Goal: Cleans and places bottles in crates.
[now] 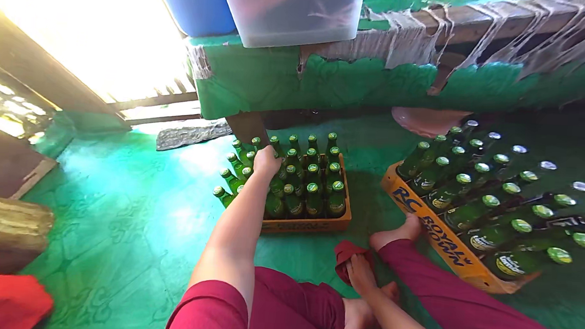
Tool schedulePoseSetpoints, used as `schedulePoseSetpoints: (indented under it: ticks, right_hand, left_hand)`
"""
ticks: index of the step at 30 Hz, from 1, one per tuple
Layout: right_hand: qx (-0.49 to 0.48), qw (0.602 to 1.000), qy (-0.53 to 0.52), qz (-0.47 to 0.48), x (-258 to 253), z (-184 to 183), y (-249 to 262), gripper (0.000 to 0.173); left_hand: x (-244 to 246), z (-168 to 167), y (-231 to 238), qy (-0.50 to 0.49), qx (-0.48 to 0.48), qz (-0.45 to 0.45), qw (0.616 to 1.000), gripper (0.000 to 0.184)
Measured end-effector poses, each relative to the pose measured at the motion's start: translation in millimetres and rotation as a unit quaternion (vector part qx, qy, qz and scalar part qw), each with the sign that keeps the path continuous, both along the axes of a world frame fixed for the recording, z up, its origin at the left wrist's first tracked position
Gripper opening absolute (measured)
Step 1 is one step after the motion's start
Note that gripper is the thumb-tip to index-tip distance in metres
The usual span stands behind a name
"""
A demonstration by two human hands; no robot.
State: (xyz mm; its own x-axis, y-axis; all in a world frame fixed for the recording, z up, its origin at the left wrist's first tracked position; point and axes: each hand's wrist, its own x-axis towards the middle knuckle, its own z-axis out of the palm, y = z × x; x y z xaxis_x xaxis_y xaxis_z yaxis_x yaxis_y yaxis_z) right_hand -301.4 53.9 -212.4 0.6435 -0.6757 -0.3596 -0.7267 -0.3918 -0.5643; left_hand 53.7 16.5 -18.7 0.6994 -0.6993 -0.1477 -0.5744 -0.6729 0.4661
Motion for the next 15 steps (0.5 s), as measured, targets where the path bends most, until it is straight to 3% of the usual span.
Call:
schedulePoseSetpoints:
  ticks: [4,7,9,11,13,15]
  right_hand:
    - [-0.013,0.996,-0.085,-0.032,-5,-4,3,0.039]
    - [-0.08,0.965,-0.24,-0.061,-8,-7,11,0.036]
    - [-0.148,0.911,-0.376,-0.084,-3,-6,14,0.036]
    - [-0.187,0.811,-0.551,-0.065,14,9,10,0.036]
    - [-0.127,0.747,-0.652,0.007,31,61,7,0.049]
    - [-0.163,0.731,-0.661,0.043,43,121,16,0.047]
  left_hand:
    - [-21,59,36,-0.062,-0.09,0.01,0.994,0.04]
    - [-41,113,84,-0.137,-0.19,-0.009,0.972,0.043]
    - [-57,140,118,-0.18,-0.274,-0.015,0.945,0.042]
    - [-75,156,149,-0.182,-0.348,-0.028,0.919,0.041]
    - [-97,159,173,-0.145,-0.407,-0.063,0.899,0.037]
    - [-127,148,186,-0.118,-0.414,-0.112,0.895,0.035]
